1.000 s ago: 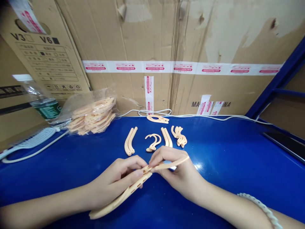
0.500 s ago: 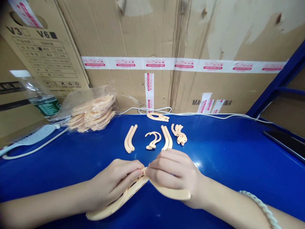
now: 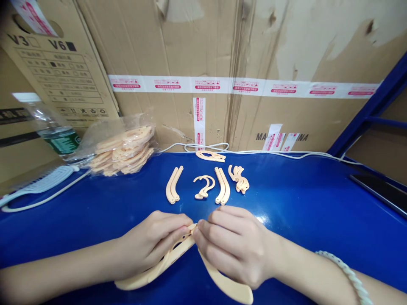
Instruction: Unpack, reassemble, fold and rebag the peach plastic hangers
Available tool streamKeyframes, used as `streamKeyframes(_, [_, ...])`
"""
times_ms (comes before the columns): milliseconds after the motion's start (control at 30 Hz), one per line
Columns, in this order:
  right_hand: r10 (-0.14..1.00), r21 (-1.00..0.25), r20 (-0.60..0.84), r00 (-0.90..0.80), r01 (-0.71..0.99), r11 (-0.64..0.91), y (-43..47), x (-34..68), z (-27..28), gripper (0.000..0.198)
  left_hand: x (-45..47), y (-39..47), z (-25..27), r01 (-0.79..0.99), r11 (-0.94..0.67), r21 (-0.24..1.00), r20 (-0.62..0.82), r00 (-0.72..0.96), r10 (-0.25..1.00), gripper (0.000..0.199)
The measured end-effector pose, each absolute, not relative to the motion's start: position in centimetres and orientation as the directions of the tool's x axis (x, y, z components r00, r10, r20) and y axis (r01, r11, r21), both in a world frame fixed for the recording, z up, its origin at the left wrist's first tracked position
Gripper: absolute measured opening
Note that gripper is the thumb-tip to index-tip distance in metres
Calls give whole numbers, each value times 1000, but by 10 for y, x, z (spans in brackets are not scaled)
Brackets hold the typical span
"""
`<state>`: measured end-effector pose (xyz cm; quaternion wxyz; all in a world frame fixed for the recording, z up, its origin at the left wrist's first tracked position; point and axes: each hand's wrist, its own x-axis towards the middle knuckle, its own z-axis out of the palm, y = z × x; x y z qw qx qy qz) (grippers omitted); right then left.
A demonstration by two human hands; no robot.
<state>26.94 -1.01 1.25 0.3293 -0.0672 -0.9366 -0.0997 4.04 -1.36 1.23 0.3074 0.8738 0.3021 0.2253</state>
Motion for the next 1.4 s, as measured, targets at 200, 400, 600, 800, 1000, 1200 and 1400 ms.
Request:
streamKeyframes(200, [180,7,719,-671,266,964,-6,271,14,30,39,-10,12,382,-411,828,101,619,779,39])
streamKeyframes(400, [758,-361,536,-373,710,605,49,310,39,26,40,3,6,8,75,997,-66,575,816,38])
streamKeyframes(600, [955,-428,220,-198,860,277,78,332,36,43,36,9,8,-236,214,948,-65,515,855,28])
streamKeyframes(800, [983,-347,158,-98,926,148,83,332,32,40,36,8,14,-241,330,913,-188,470,862,20])
streamKeyframes(1000, [996,-318,83,-41,946,66,87,335,29,33,38,10,12,-333,366,869,-196,448,872,15])
streamKeyframes(1200, [995,-201,96,6,979,14,83,340,28,30,39,8,19,-344,347,872,-197,401,895,16])
streamKeyframes(1400, [815,-250,489,-310,846,471,38,305,41,23,39,9,16,-332,337,881,-203,378,903,21])
